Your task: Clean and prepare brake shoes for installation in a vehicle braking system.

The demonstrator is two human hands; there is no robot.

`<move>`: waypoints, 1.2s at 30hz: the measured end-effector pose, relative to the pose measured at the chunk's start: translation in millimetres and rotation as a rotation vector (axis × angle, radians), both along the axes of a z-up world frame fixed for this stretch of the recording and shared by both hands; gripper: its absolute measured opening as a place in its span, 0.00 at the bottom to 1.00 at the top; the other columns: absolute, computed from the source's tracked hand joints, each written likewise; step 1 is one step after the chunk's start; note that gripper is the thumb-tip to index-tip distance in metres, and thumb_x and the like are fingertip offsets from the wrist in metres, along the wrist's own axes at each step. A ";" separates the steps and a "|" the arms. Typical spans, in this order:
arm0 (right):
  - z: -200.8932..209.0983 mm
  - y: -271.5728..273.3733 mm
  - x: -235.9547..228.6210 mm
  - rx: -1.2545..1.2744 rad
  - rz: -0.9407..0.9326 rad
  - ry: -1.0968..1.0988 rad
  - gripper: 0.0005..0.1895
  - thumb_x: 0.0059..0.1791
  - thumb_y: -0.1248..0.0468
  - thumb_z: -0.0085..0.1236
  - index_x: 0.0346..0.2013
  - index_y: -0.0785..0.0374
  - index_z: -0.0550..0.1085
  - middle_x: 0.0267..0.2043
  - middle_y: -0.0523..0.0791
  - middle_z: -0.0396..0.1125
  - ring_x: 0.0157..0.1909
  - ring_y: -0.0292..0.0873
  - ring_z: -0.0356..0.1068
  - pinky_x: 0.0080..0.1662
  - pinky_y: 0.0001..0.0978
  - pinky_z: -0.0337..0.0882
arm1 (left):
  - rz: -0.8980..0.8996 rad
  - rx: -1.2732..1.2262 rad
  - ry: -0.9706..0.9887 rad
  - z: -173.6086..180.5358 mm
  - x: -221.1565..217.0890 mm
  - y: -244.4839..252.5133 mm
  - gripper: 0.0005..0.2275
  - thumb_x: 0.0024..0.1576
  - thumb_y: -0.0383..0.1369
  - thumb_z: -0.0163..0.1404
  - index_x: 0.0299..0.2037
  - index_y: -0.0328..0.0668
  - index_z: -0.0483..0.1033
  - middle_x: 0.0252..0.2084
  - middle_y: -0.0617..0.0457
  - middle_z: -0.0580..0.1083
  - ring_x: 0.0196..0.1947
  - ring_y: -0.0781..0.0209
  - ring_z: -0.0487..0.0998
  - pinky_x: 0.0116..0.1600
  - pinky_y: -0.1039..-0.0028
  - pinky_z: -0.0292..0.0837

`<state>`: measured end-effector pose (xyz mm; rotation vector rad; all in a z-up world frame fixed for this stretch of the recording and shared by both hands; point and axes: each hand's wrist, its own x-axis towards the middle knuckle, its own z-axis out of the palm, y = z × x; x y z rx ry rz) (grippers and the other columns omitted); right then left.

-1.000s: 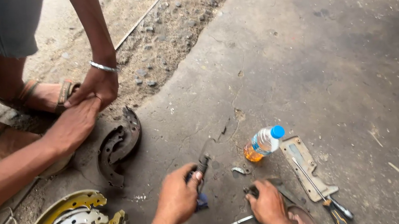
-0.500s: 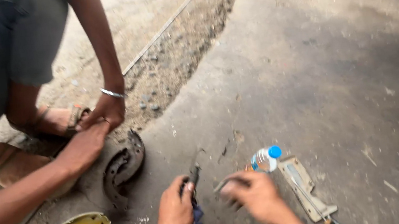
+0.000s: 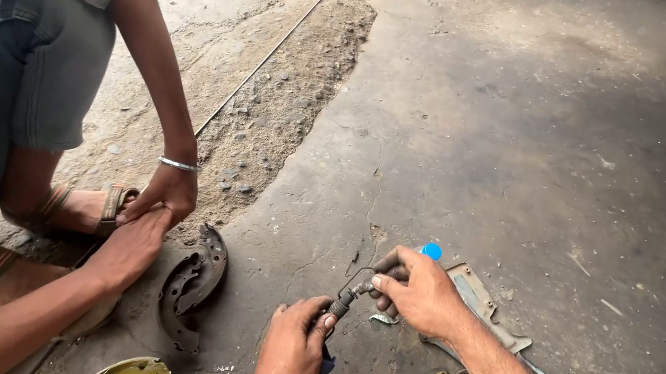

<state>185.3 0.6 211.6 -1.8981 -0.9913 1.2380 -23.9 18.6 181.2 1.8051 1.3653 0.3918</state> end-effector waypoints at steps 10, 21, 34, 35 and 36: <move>-39.7 -12.5 -8.8 0.231 -0.219 0.201 0.18 0.48 0.69 0.60 0.52 0.72 0.74 0.38 0.50 0.77 0.36 0.40 0.79 0.38 0.31 0.82 | -0.031 -0.028 -0.034 5.1 -3.7 -0.1 0.16 0.59 0.41 0.50 0.55 0.50 0.79 0.44 0.54 0.80 0.48 0.56 0.76 0.63 0.60 0.61; -58.0 -21.7 -18.5 0.117 -0.302 0.155 0.22 0.48 0.69 0.61 0.57 0.67 0.73 0.38 0.49 0.76 0.37 0.39 0.77 0.37 0.29 0.81 | -0.007 0.064 -0.107 -39.3 14.3 -16.0 0.11 0.57 0.37 0.54 0.47 0.46 0.80 0.41 0.48 0.80 0.44 0.47 0.75 0.53 0.60 0.70; -248.0 -53.6 7.0 0.032 -1.044 0.346 0.32 0.47 0.72 0.63 0.64 0.63 0.64 0.55 0.54 0.67 0.44 0.50 0.74 0.38 0.44 0.80 | 0.332 0.164 0.754 -58.5 -36.6 5.1 0.07 0.61 0.30 0.49 0.47 0.40 0.75 0.47 0.43 0.75 0.48 0.45 0.77 0.48 0.59 0.78; -253.5 -57.3 5.1 0.022 -1.044 0.350 0.32 0.47 0.72 0.63 0.64 0.63 0.64 0.55 0.54 0.67 0.44 0.50 0.74 0.38 0.44 0.80 | 0.330 0.159 0.764 -47.6 -42.0 5.1 0.07 0.61 0.30 0.49 0.47 0.40 0.75 0.47 0.43 0.75 0.48 0.45 0.77 0.48 0.59 0.78; -257.9 -53.9 6.3 0.024 -1.056 0.262 0.34 0.46 0.71 0.64 0.65 0.61 0.63 0.56 0.54 0.67 0.44 0.51 0.74 0.38 0.44 0.81 | 0.390 0.201 0.719 -35.8 -44.8 10.5 0.10 0.57 0.30 0.52 0.48 0.40 0.75 0.47 0.42 0.74 0.47 0.44 0.77 0.48 0.60 0.77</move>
